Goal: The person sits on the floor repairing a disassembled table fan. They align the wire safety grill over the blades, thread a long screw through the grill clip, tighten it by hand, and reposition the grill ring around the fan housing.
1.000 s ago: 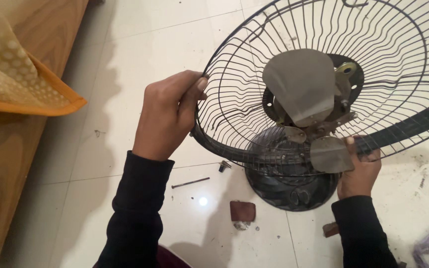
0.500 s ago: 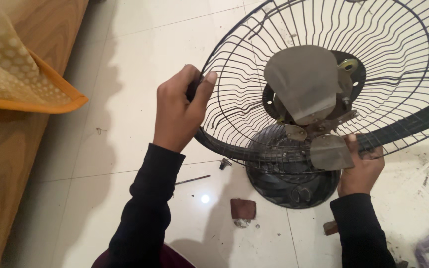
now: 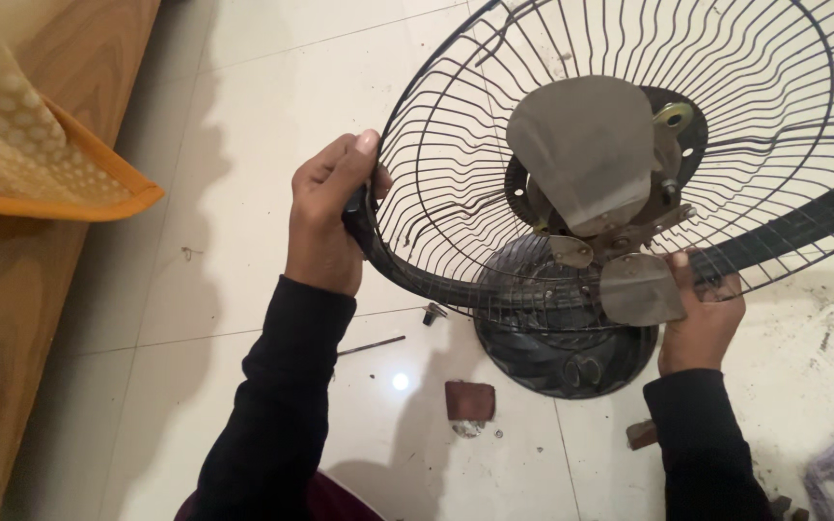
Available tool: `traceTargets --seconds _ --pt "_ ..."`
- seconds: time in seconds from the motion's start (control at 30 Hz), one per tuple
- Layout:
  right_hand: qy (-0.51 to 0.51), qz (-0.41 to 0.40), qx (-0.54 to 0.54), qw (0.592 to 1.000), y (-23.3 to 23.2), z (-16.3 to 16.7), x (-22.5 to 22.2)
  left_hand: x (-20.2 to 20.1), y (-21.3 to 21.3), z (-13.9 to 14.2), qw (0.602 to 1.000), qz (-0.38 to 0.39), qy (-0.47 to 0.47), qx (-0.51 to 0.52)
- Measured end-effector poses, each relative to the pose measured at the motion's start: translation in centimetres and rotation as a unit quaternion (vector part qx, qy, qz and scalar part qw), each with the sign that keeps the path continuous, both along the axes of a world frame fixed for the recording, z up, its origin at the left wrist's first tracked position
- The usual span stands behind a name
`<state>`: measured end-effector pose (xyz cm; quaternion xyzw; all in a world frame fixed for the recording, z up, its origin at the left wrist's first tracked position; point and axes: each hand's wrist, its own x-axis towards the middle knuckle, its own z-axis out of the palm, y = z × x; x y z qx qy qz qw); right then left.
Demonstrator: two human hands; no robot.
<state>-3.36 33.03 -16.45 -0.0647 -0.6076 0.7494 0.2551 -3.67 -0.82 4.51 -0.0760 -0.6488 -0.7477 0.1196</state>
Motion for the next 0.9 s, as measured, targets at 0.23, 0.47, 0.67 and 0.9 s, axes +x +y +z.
traceTargets --seconds 0.23,0.47,0.67,0.9 --pt "-0.025 0.035 -0.039 0.998 0.9 -0.2 -0.4 -0.5 0.5 -0.8 0.999 0.009 0.017 0.034" --pt "-0.038 0.081 -0.094 0.992 1.8 -0.3 -0.1 -0.3 0.3 -1.1 0.996 -0.041 0.07 0.04" --pt "-0.067 0.123 -0.121 0.983 2.9 -0.6 0.2 -0.6 0.6 -1.0 0.999 -0.018 0.049 0.013" --pt "-0.08 0.15 -0.106 0.98 4.4 -1.6 -0.3 -1.0 2.0 -1.4 0.996 0.054 0.078 0.0"
